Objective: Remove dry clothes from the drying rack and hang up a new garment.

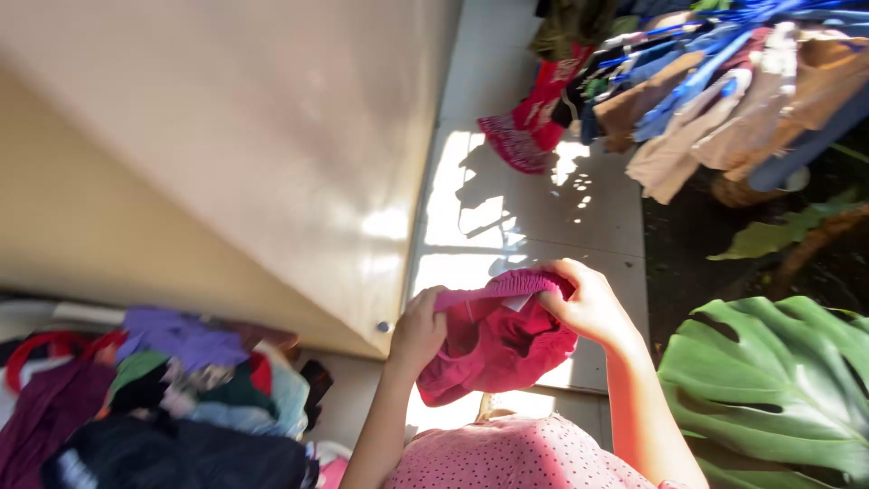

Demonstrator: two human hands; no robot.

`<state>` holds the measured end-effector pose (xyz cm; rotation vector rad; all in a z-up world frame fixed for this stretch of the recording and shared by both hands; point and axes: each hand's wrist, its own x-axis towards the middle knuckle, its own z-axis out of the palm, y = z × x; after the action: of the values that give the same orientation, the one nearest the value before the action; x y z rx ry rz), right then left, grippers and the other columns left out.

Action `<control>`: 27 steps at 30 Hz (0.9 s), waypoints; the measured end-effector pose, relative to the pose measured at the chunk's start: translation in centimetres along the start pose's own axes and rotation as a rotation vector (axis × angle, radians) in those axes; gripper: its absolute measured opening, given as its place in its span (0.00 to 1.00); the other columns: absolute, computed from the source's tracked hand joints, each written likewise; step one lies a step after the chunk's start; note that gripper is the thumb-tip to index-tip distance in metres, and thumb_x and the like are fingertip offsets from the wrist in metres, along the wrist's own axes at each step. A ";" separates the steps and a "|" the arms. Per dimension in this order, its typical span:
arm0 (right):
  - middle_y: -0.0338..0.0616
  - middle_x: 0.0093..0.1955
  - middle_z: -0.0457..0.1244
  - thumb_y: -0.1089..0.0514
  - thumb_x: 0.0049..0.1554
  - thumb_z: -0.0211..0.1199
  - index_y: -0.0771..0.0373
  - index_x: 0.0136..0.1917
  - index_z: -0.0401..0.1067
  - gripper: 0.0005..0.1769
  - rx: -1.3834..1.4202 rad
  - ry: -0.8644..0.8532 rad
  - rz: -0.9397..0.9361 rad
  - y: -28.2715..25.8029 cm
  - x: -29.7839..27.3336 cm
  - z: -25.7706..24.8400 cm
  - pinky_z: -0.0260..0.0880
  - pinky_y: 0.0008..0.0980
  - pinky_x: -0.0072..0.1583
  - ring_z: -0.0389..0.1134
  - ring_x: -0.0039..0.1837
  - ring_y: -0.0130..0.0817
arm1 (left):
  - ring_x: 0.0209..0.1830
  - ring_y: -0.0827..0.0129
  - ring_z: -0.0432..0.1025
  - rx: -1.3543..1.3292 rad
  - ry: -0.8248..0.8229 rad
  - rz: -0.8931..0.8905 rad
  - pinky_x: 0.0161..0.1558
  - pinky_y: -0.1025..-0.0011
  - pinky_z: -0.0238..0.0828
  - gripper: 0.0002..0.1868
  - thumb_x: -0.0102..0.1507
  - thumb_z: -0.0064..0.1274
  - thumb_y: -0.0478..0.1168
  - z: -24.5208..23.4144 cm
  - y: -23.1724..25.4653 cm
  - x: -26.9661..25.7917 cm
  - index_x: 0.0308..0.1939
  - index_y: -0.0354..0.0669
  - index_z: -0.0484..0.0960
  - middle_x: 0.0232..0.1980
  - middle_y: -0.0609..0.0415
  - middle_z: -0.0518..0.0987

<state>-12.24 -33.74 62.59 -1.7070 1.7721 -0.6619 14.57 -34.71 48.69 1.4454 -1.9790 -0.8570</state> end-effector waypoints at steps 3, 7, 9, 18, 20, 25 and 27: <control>0.51 0.50 0.69 0.63 0.45 0.64 0.49 0.59 0.78 0.27 -0.132 0.058 -0.007 4.4 1.8 -2.9 0.73 0.52 0.57 0.72 0.55 0.57 | 0.57 0.49 0.72 -0.117 0.145 0.092 0.59 0.56 0.70 0.24 0.58 0.39 0.33 0.8 3.1 4.8 0.58 0.50 0.74 0.51 0.49 0.74; 0.40 0.58 0.64 0.69 0.43 0.61 0.38 0.61 0.75 0.35 -0.253 0.144 0.126 13.1 5.4 -4.6 0.73 0.49 0.62 0.70 0.60 0.51 | 0.56 0.48 0.71 -0.291 0.277 0.115 0.61 0.55 0.69 0.29 0.52 0.34 0.28 0.4 8.0 10.5 0.56 0.46 0.75 0.48 0.48 0.73; 0.36 0.59 0.65 0.69 0.43 0.59 0.35 0.61 0.75 0.37 -0.245 0.203 0.227 16.1 6.6 -6.1 0.73 0.46 0.62 0.70 0.60 0.45 | 0.58 0.47 0.70 -0.284 0.319 0.100 0.61 0.53 0.69 0.31 0.52 0.35 0.27 0.1 8.8 13.3 0.58 0.47 0.74 0.52 0.48 0.72; 0.38 0.46 0.67 0.73 0.48 0.63 0.43 0.53 0.81 0.27 0.265 0.665 0.262 17.3 18.9 -10.7 0.74 0.32 0.47 0.72 0.43 0.33 | 0.46 0.57 0.78 0.121 0.212 -0.291 0.43 0.51 0.79 0.24 0.60 0.49 0.39 -1.6 1.3 27.7 0.61 0.57 0.70 0.54 0.55 0.74; 0.37 0.45 0.68 0.73 0.50 0.65 0.45 0.52 0.82 0.25 0.356 0.666 0.238 16.1 23.2 -10.8 0.74 0.29 0.44 0.71 0.40 0.30 | 0.44 0.56 0.80 0.054 0.087 -0.425 0.43 0.52 0.77 0.24 0.63 0.46 0.46 -1.6 0.4 31.7 0.64 0.59 0.66 0.47 0.54 0.78; 0.46 0.42 0.67 0.75 0.51 0.59 0.48 0.57 0.81 0.28 0.414 0.547 0.207 10.2 33.8 -13.3 0.75 0.39 0.50 0.71 0.45 0.34 | 0.69 0.26 0.62 -0.887 -0.016 -0.649 0.55 0.37 0.73 0.34 0.66 0.36 0.44 -2.5 0.2 44.9 0.78 0.50 0.54 0.71 0.23 0.62; 0.46 0.42 0.66 0.74 0.52 0.61 0.48 0.57 0.81 0.27 0.403 0.567 0.192 8.3 38.0 -14.9 0.75 0.39 0.50 0.71 0.44 0.34 | 0.63 0.41 0.66 -0.856 -0.005 -0.596 0.57 0.45 0.71 0.27 0.68 0.41 0.45 -3.1 -0.6 49.6 0.72 0.48 0.63 0.63 0.33 0.69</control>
<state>-28.93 -71.87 64.58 -1.1236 1.9572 -1.4070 3.32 -82.92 52.95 1.4507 -0.9135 -1.6845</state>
